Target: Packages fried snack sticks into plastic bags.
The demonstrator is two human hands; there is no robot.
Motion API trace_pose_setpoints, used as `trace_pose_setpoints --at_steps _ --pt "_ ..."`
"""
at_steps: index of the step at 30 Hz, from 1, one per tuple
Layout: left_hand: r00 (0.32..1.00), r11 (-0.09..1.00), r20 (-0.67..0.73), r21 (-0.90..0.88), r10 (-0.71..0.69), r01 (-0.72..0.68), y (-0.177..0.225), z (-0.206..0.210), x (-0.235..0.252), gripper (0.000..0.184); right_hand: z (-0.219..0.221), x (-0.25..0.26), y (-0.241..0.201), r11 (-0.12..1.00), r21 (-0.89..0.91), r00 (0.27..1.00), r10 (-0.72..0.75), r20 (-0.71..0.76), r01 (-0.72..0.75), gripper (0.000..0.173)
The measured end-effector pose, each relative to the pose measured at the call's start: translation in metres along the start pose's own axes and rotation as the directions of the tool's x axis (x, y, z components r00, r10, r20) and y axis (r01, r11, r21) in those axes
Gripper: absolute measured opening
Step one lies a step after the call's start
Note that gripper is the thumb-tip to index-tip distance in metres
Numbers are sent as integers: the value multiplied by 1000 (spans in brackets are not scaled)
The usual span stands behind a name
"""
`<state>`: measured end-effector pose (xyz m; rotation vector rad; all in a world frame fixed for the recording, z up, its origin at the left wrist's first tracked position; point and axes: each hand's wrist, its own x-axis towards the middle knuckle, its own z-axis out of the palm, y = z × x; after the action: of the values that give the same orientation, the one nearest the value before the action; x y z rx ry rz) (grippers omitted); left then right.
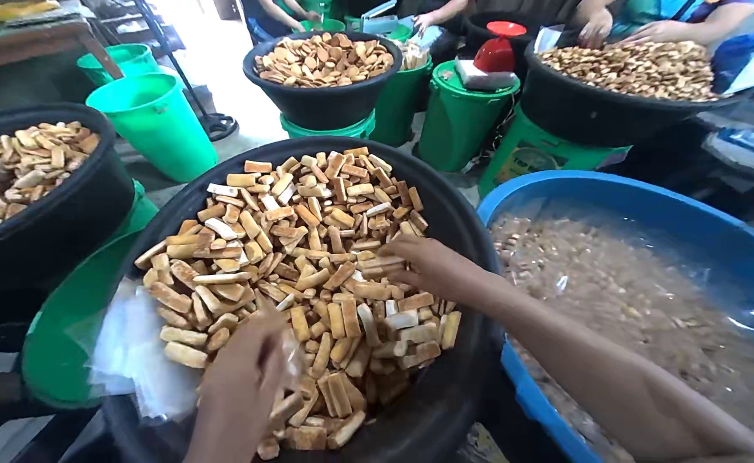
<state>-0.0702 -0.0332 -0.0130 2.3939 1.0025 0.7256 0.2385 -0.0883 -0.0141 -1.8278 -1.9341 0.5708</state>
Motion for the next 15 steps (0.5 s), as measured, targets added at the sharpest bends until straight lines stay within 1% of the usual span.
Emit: trace_pose_setpoints --at_steps 1,2,3,4,5,6,8,9,10,11,12,13,14,15 --pt "995 994 32 58 91 -93 5 10 20 24 -4 -1 -9 991 115 994 -64 -84 73 33" --pt "987 989 103 66 123 -130 12 18 39 28 -6 -1 -17 968 205 984 -122 -126 146 32" --pt "976 993 189 39 104 -113 21 23 57 30 -8 2 -25 947 254 976 -168 -135 198 31" --pt "963 998 262 0 63 -65 29 28 72 31 -9 4 -30 942 249 972 -196 -130 224 30" --pt "954 999 297 -34 32 -23 35 34 85 34 -8 7 -33 954 190 968 -208 -137 232 28" --pt "943 998 334 -62 -3 25 40 38 93 36 -6 10 -34 967 95 961 -220 -166 238 26" --pt "932 995 361 -77 -26 58 44 45 104 38 0 16 -30 952 -149 921 -297 -250 266 23" --pt "937 995 349 -81 -24 56 43 49 106 41 4 20 -29 925 -262 898 -345 -272 276 21" --pt "949 995 315 -90 -15 46 40 53 106 47 7 23 -30 896 -347 888 -376 -264 276 19" --pt "965 995 262 -100 -3 30 37 57 106 50 11 25 -34 877 -402 897 -377 -232 265 16" --pt "977 995 211 -99 2 19 35 59 106 50 12 28 -41 884 -405 924 -332 -187 236 14" --pt "985 996 173 -90 -3 19 32 59 107 50 12 30 -49 915 -356 957 -252 -142 188 16" --pt "991 997 133 -80 -9 20 30 57 108 51 10 34 -56 955 -269 984 -152 -91 122 20" --pt "994 998 102 -62 -26 32 28 54 109 54 6 39 -63 985 -167 997 -61 -56 51 25"
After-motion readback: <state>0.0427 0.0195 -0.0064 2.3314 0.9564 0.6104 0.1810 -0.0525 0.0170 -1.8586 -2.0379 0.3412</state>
